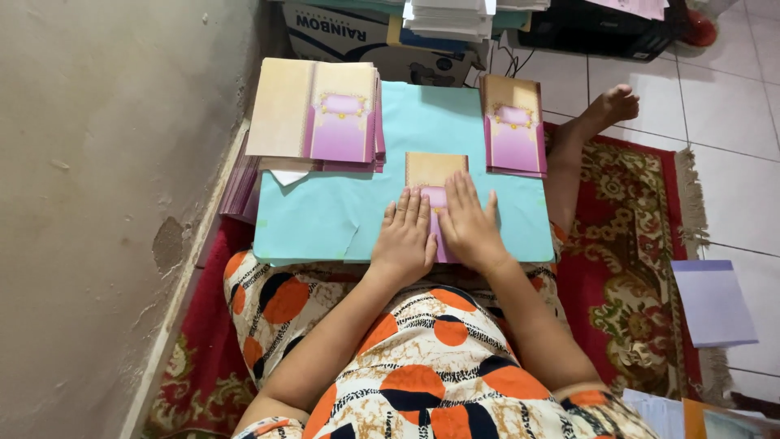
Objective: The person folds and stacks printed invitation cards manually on a low workspace.
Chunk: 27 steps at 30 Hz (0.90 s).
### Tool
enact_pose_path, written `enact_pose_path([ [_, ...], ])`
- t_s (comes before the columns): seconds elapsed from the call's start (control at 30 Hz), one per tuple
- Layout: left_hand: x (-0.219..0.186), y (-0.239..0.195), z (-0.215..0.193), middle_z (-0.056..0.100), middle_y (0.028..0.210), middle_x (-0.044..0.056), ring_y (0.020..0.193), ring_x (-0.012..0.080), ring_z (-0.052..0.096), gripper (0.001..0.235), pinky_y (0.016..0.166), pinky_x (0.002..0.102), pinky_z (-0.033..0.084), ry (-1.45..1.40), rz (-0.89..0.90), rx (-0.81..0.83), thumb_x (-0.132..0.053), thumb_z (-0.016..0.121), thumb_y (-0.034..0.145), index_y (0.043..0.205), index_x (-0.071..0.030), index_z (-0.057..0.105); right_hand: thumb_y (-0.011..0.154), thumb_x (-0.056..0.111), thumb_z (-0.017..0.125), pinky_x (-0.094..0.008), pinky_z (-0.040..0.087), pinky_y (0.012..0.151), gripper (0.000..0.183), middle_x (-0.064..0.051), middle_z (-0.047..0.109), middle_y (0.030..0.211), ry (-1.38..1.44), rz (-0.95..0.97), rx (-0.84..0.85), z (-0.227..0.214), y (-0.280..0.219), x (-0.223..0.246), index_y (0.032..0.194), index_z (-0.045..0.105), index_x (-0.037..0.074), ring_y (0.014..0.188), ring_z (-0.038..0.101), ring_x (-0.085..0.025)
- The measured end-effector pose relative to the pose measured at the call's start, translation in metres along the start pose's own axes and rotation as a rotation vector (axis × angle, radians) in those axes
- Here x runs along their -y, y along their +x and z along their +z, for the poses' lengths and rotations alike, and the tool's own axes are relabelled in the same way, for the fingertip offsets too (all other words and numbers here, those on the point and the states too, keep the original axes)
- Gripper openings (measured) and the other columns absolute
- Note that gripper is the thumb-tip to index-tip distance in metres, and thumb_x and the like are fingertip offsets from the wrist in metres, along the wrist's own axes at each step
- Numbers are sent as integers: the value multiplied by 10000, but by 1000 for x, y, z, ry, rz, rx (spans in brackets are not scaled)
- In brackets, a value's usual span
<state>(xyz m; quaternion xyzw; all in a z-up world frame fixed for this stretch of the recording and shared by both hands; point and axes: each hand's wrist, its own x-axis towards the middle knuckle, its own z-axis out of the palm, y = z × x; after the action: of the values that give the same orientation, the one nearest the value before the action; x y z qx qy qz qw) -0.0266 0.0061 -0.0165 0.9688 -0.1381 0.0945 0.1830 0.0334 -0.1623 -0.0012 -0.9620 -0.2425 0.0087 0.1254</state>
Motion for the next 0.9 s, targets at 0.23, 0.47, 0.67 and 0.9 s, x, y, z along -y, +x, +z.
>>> enact_pose_path([
  [0.23, 0, 1, 5, 277, 1615, 292, 1530, 419, 198, 752, 1201, 540, 152, 21, 3, -3, -376, 410, 951, 1562, 45, 287, 1066, 401, 305, -694, 0, 1132, 627, -115, 138, 1698, -14, -17, 109, 1, -47, 9, 1621, 185, 137, 1555, 107, -275],
  [0.47, 0, 0, 1, 290, 1613, 285, 1529, 412, 211, 744, 1203, 535, 159, 18, -2, -21, -378, 420, 953, 1557, 42, 306, 1057, 408, 305, -756, 34, 1122, 642, -167, 185, 1685, 15, 26, 13, 13, 41, -20, 1616, 218, 104, 1556, 149, -317],
  [0.67, -1, 0, -2, 266, 1622, 288, 1537, 411, 185, 744, 1204, 539, 147, 1, -4, 5, -376, 403, 960, 1562, 45, 286, 1046, 353, 332, -742, 27, 1129, 640, -169, 157, 1688, 10, -13, 57, -7, -18, 7, 1615, 190, 96, 1557, 124, -323],
  [0.9, -2, 0, -1, 284, 1608, 300, 1525, 426, 207, 752, 1197, 548, 166, 24, 5, 10, -372, 413, 953, 1560, 54, 287, 1054, 375, 317, -731, 5, 1127, 634, -130, 113, 1702, 3, -28, 149, -12, -47, 11, 1620, 169, 130, 1559, 88, -300],
])
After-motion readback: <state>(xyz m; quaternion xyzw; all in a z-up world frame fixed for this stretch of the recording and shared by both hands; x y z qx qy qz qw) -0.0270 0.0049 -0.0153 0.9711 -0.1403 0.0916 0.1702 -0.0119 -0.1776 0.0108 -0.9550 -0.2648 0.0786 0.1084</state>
